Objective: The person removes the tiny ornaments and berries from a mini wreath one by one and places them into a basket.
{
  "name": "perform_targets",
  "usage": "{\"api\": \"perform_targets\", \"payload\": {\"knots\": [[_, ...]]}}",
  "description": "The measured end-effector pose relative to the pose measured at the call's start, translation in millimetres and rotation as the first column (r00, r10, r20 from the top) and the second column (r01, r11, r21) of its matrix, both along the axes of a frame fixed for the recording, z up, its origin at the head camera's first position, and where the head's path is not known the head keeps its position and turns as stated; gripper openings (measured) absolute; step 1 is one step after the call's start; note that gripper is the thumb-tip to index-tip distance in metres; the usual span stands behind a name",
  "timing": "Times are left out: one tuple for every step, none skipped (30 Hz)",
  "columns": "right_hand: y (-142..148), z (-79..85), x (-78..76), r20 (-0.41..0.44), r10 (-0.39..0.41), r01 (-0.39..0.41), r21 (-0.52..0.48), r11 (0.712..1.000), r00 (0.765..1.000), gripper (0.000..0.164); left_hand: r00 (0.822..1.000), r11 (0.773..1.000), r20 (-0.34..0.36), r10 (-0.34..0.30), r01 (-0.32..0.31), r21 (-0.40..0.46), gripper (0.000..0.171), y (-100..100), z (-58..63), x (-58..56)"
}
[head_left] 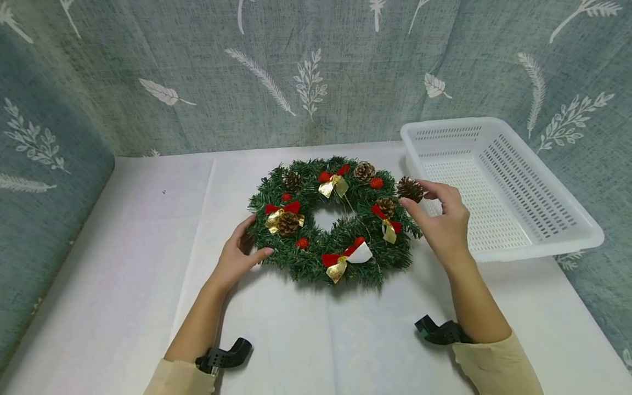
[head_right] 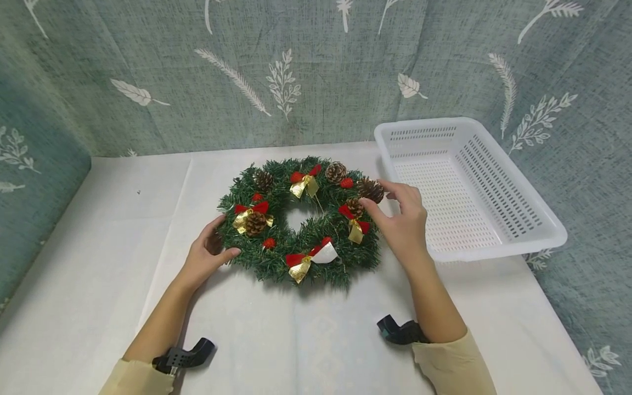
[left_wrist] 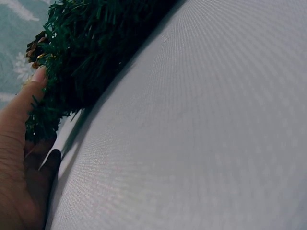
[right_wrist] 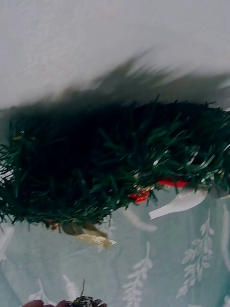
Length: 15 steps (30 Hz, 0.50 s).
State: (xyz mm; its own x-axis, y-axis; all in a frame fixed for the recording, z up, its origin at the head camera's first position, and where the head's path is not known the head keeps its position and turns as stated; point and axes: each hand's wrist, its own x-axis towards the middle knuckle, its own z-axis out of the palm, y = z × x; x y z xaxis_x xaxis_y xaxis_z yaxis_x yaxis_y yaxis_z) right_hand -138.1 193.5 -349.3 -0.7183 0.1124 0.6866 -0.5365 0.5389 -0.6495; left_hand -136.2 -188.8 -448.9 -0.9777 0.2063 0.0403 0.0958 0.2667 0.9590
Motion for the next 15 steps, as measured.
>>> {"api": "perform_targets", "payload": {"knots": [[1, 0.6, 0.1, 0.002, -0.013, 0.013, -0.006, 1.000, 1.000, 0.040, 1.000, 1.000, 0.000, -0.001, 0.001, 0.000, 0.083, 0, 0.2, -0.2], [3, 1.1, 0.0, 0.004, -0.019, 0.019, -0.008, 1.000, 1.000, 0.040, 1.000, 1.000, -0.001, -0.002, 0.002, -0.001, 0.083, 0, 0.3, -0.4], [4, 1.8, 0.2, 0.008, -0.030, 0.031, -0.016, 0.999, 1.000, 0.040, 1.000, 1.000, 0.000, -0.003, 0.003, -0.001, 0.083, 0, 0.4, -0.6], [5, 2.2, -0.1, 0.011, -0.045, 0.045, -0.023, 0.999, 0.999, 0.040, 1.000, 1.000, 0.001, -0.004, 0.004, 0.000, 0.084, 0, 0.5, -0.7], [7, 2.6, -0.2, 0.013, -0.058, 0.059, -0.027, 0.998, 0.998, 0.040, 1.000, 1.000, 0.003, -0.005, 0.005, -0.001, 0.084, 0, 0.5, -0.8], [8, 3.2, -0.2, 0.022, -0.069, 0.070, -0.033, 0.997, 0.997, 0.040, 1.000, 1.000, 0.003, -0.005, 0.005, -0.001, 0.084, 0, 0.5, -0.9], [10, 3.5, -0.6, 0.026, -0.081, 0.081, -0.035, 0.996, 0.996, 0.040, 1.000, 1.000, 0.004, -0.006, 0.006, -0.001, 0.084, 0, 0.5, -0.9], [11, 3.9, -1.0, 0.027, -0.088, 0.089, -0.040, 0.995, 0.996, 0.040, 1.000, 1.000, 0.004, -0.005, 0.005, -0.001, 0.084, 0, 0.5, -0.8], [12, 4.3, -1.3, 0.032, -0.101, 0.102, -0.049, 0.994, 0.994, 0.040, 1.000, 1.000, 0.005, -0.004, 0.004, -0.002, 0.084, 0, 0.6, -0.8], [14, 4.6, -1.7, 0.034, -0.109, 0.111, -0.053, 0.992, 0.993, 0.041, 1.000, 1.000, 0.005, -0.004, 0.004, -0.001, 0.084, 0, 0.6, -0.7], [15, 5.2, -1.8, 0.035, -0.116, 0.118, -0.058, 0.991, 0.993, 0.041, 1.000, 1.000, 0.004, -0.003, 0.003, -0.001, 0.084, 0, 0.6, -0.7], [17, 5.8, -1.9, 0.036, -0.121, 0.123, -0.061, 0.991, 0.992, 0.041, 1.000, 1.000, 0.004, -0.002, 0.002, -0.001, 0.084, 0, 0.6, -0.7], [18, 6.3, -2.3, 0.031, -0.128, 0.130, -0.062, 0.990, 0.991, 0.041, 1.000, 1.000, 0.004, -0.001, 0.001, 0.000, 0.084, 0, 0.7, -0.6], [19, 7.0, -2.4, 0.026, -0.133, 0.135, -0.063, 0.989, 0.991, 0.040, 1.000, 1.000, 0.004, 0.001, -0.001, 0.000, 0.084, 0, 0.7, -0.6], [20, 7.6, -2.6, 0.022, -0.141, 0.143, -0.062, 0.988, 0.990, 0.040, 1.000, 1.000, 0.004, 0.002, -0.002, 0.000, 0.084, 0, 0.9, -0.6]]}}
